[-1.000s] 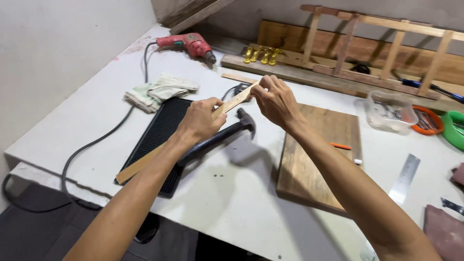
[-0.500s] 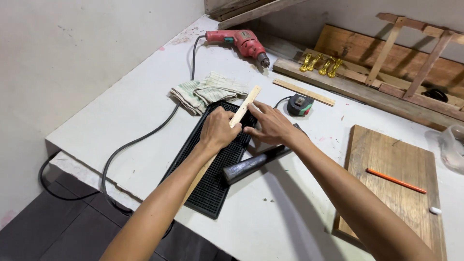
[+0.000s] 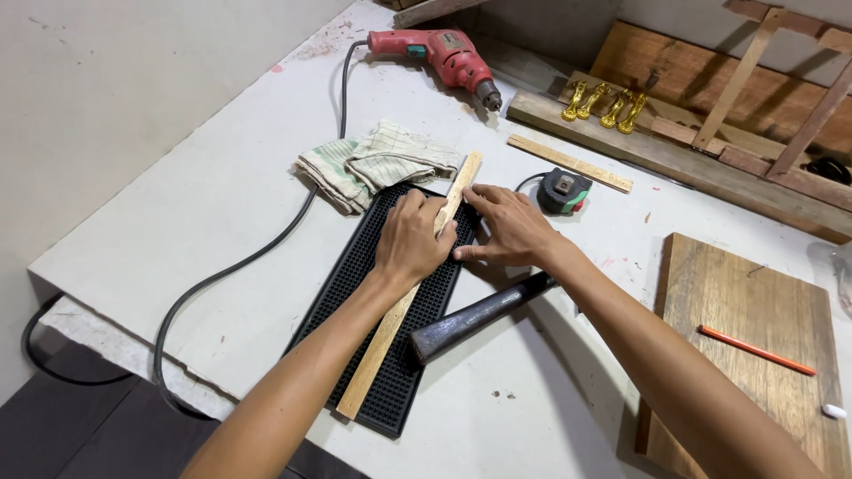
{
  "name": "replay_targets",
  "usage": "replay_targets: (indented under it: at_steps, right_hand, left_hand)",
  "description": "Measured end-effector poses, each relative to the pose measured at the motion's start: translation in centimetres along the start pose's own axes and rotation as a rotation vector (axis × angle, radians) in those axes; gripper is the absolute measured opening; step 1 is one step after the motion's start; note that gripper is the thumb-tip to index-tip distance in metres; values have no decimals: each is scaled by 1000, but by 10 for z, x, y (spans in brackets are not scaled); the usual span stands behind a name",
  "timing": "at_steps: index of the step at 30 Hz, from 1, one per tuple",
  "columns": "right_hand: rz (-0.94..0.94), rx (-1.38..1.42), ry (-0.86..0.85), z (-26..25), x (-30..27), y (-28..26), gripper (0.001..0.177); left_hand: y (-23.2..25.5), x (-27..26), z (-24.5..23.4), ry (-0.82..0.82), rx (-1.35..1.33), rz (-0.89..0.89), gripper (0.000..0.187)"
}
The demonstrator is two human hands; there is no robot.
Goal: Measuring and marking wood pieces for a project using a tape measure and ruler.
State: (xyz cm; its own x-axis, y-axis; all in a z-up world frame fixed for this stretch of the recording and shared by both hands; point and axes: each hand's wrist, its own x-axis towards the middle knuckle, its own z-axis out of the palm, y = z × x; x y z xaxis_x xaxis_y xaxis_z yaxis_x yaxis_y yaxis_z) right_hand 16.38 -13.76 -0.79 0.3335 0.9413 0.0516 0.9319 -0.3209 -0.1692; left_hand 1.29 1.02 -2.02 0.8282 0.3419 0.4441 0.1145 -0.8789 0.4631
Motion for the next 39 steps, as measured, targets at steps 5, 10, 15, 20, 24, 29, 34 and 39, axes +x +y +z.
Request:
replay_targets:
  at_steps: [5,10,15,20,24,29,34,39]
  right_hand:
    - [17,-62,-23,6,-2,2,125]
    - [9,-70,-31,6,-2,-4,123]
    - [52,-63,-30,0,-11,-14,112]
    - [56,90,60,-29,-47,-22,73]
    - [44,89,227,-46,-86,-18,58]
    - [176,32,215,-61,-153,-6,65]
    - [218,-67,246,-81,-227,6,66]
    - [460,-63,207,-102,-297,12,69]
  left_hand:
    - [9,0,-16,-183,104,45,20]
    - [3,6,-31,-352,171,164,25]
    - [-3,-12,-36,-221,8,147,25]
    - [3,-24,-39,-119,-40,172,19]
    - [38,-15,-51,-166,21,186,15]
    - [95,-14,-45,-105,-37,418,13]
    - [153,-12,-20,-81,-96,571,14]
    - [213,-4,11,-174,-112,620,36]
